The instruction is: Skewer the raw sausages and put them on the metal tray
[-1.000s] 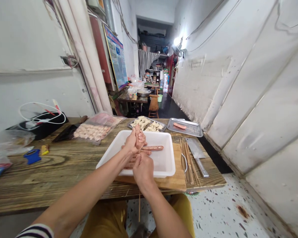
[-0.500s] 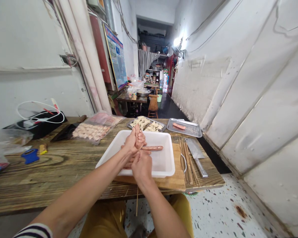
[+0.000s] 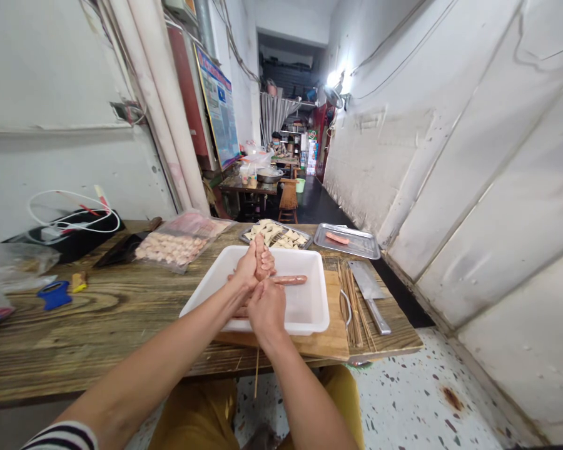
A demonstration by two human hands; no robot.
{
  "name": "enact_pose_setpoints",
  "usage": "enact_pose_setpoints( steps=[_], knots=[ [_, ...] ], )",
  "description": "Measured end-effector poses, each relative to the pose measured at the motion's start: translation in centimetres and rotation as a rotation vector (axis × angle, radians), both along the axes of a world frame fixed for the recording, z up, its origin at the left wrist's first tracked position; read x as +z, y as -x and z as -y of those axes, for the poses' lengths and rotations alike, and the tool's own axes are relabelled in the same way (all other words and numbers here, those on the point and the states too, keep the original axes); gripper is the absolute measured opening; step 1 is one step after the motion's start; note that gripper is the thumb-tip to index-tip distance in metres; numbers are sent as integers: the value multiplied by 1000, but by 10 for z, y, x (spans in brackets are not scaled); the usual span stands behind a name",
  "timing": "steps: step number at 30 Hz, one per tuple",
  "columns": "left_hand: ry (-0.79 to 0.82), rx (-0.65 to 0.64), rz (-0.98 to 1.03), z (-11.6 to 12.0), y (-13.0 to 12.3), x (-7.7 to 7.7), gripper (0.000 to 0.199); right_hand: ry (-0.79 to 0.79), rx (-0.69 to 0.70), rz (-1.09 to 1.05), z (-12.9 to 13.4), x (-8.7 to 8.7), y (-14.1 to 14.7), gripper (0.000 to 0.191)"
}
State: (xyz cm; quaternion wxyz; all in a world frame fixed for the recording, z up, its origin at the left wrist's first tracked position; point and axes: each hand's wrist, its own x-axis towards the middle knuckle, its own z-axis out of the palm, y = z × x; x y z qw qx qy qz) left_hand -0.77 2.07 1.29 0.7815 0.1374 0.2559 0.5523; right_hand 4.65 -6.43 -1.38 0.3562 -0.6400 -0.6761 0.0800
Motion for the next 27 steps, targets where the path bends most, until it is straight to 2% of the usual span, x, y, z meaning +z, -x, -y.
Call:
enact_pose_setpoints(
  steps=[5,10,14,19,27],
  knots=[
    [18,43,18,-4,0,-3,48,26,8,-24,-1,0,-2,25],
    [-46,95,108,-7,4,-9,46,62,112,-80,13,-3,-16,25],
    [-60,87,91,-5,5,-9,43,50,190,-123,25,-10,-25,26],
    [-87,51,70,-1,3,-10,45,-24,175,-145,28,-15,-23,26],
    [-55,106,120,-4,4,-8,43,-69,116,-100,24,-13,-11,26]
  ],
)
